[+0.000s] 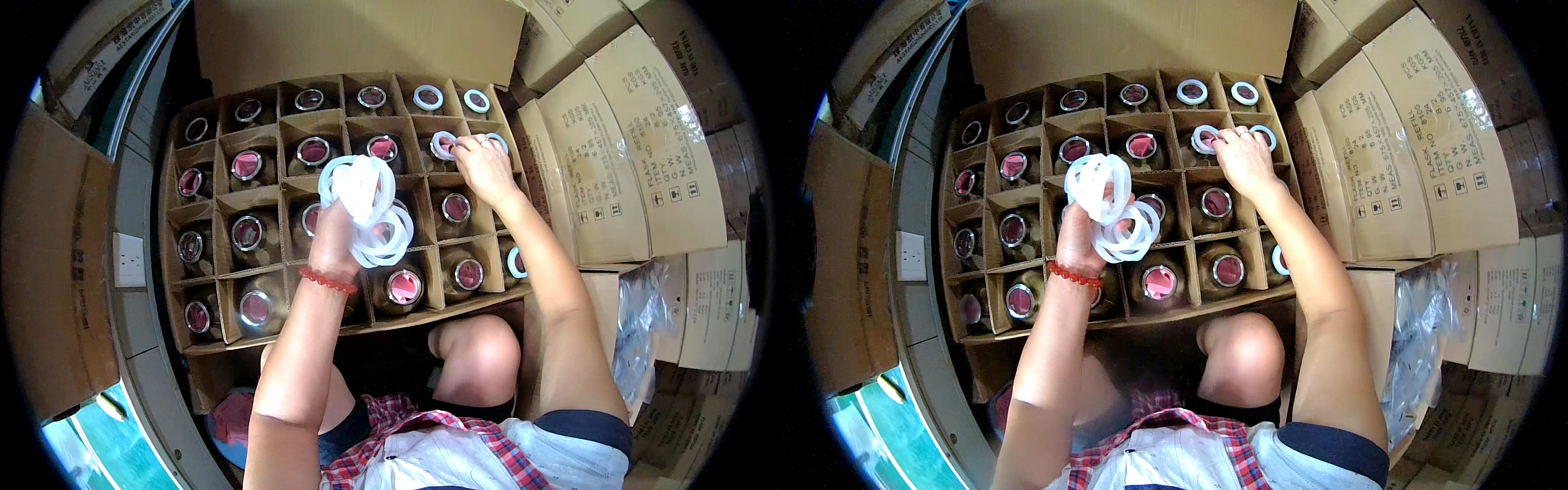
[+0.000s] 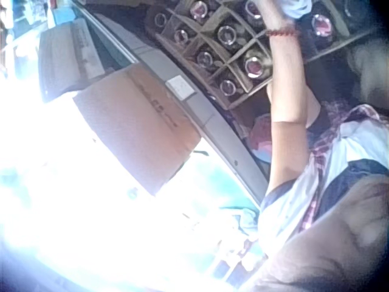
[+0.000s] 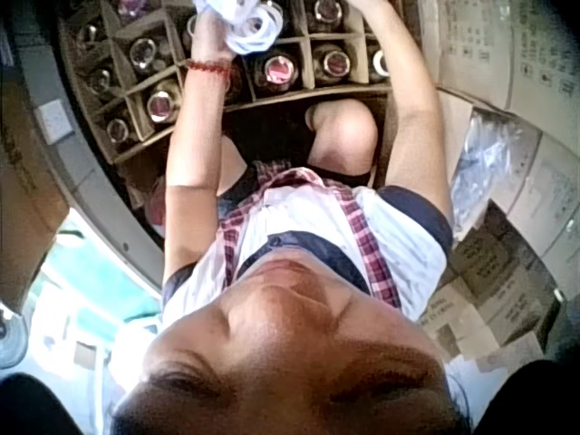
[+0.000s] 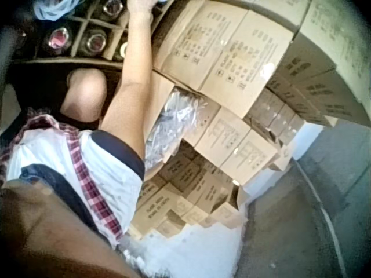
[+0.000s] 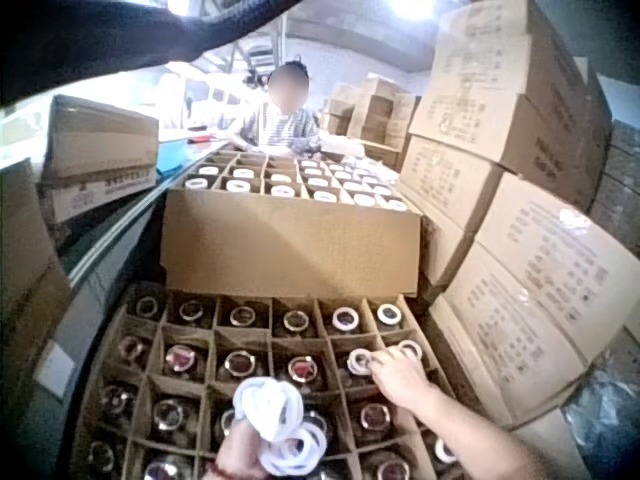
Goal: The person places white plastic rings onto the tops of small jars arranged in a cardboard box. They then pick up a beige container, open it, and place one of the jars inside before closing the lid.
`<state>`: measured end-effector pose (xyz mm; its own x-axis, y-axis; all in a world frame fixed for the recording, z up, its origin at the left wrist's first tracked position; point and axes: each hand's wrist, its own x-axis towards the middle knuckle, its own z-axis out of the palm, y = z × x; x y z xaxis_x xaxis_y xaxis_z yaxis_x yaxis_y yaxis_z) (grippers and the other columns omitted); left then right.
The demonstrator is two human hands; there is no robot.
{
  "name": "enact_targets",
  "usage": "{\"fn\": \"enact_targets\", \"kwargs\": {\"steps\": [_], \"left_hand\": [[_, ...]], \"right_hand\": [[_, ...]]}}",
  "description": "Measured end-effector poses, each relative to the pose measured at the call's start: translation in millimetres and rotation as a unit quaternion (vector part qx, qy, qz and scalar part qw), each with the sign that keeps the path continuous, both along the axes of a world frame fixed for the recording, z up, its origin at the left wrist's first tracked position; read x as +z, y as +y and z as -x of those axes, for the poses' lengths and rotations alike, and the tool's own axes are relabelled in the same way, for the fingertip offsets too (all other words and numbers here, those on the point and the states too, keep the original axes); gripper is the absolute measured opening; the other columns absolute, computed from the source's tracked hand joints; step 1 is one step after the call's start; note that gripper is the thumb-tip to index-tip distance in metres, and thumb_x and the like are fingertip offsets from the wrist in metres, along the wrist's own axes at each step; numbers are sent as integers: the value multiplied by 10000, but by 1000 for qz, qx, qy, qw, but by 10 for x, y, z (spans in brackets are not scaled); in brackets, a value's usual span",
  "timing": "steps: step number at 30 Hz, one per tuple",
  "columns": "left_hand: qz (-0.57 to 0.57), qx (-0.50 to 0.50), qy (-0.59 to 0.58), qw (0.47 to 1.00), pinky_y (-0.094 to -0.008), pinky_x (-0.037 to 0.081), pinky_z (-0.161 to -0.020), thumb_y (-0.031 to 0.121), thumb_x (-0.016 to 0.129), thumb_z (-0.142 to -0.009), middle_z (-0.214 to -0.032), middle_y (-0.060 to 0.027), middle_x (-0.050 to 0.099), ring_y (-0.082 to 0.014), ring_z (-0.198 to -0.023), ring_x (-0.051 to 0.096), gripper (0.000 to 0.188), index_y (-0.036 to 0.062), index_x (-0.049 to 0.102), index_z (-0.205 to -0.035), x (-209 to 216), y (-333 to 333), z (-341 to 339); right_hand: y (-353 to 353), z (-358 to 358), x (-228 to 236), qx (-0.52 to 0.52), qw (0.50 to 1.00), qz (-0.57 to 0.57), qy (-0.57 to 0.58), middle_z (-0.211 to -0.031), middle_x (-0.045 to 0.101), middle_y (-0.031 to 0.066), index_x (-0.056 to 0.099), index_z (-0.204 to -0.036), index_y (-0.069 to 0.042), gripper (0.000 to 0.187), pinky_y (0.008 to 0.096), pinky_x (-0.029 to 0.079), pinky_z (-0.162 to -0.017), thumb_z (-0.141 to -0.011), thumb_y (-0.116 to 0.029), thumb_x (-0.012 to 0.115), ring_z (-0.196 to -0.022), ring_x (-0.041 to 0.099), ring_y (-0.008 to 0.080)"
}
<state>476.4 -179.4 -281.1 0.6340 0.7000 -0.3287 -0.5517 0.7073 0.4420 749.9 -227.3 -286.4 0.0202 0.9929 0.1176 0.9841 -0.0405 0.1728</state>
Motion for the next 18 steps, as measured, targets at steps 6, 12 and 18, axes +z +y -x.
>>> {"fn": "enact_targets", "kwargs": {"steps": [6, 12, 18], "left_hand": [[-5, -10, 6, 1000, -285, 455, -487, 225, 561, -877, -863, -190, 618, -209, -574, 540, 307, -20, 567, -1063, -13, -33, -15], [-14, -14, 14, 1000, -289, 458, -492, 234, 560, -873, -844, -187, 622, -207, -564, 539, 311, -18, 572, -1055, 24, -43, -28], [-20, -20, 1, 1000, -276, 453, -475, 217, 567, -862, -832, -171, 623, -196, -558, 541, 385, -31, 549, -1156, 20, -36, -20]], "right_hand": [[-32, -74, -4, 54, 998, 22, -1, -1188, 577, 77, 663, -1064, -99, 265, 406, 422, -911, -814, -138, 587, -1127, 519, 266], [168, 12, -38, 51, 996, -19, 72, -1089, 584, 89, 648, -1072, -112, 275, 400, 466, -869, -802, -113, 594, -1049, 551, 272], [273, -1, 28, 63, 994, 12, 87, -1079, 583, 88, 610, -1113, -90, 325, 400, 487, -823, -795, -144, 653, -985, 582, 294]]}}
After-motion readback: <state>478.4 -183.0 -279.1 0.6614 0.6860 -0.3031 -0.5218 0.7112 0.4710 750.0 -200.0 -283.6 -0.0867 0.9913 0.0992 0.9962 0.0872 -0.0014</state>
